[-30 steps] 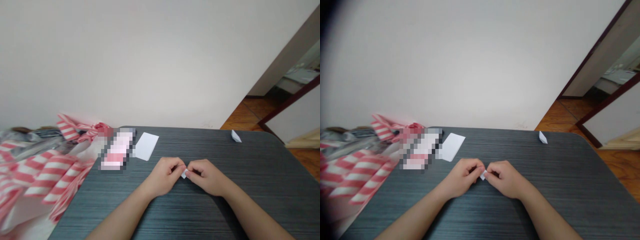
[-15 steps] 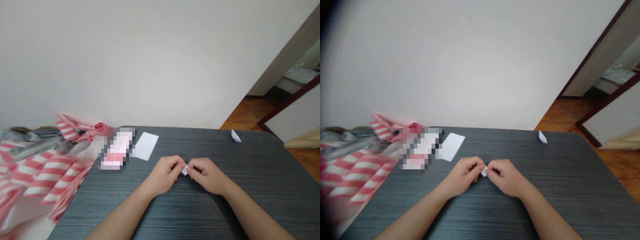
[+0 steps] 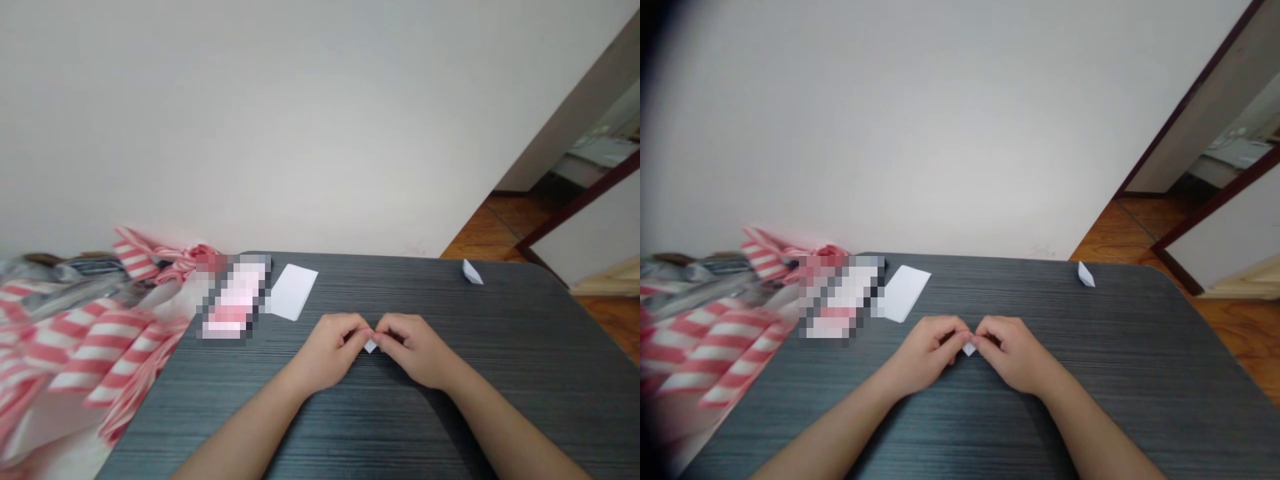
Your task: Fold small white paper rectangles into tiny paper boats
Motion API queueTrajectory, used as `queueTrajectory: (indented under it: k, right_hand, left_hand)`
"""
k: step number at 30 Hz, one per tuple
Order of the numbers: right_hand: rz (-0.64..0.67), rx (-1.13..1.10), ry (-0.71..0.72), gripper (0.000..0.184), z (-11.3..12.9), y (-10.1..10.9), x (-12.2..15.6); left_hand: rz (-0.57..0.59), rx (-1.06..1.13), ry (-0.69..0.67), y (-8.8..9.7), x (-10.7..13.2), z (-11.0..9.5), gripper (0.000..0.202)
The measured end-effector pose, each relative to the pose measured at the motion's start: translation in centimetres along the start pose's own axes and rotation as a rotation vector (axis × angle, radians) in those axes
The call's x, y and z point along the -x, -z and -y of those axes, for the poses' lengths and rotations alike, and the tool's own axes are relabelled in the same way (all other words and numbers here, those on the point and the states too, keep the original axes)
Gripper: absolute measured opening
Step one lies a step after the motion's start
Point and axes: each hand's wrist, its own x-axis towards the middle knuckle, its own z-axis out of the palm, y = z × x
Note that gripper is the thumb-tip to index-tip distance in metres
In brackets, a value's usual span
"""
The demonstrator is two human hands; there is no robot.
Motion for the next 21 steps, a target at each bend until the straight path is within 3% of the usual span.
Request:
queueTrajectory:
  k: [15, 21]
  right_hand:
    - [-0.048, -0.063, -0.036, 0.019, -0.13, 0.08, 0.11]
    - [-0.133, -0.102, -0.071, 0.019, -0.58, -0.11, 0.29]
  left_hand:
    - [-0.093, 0.048, 0.027, -0.20, 0.13, -0.14, 0.030]
    - [-0.157, 0.148, 0.073, -0.49, 0.01, 0.55, 0.028]
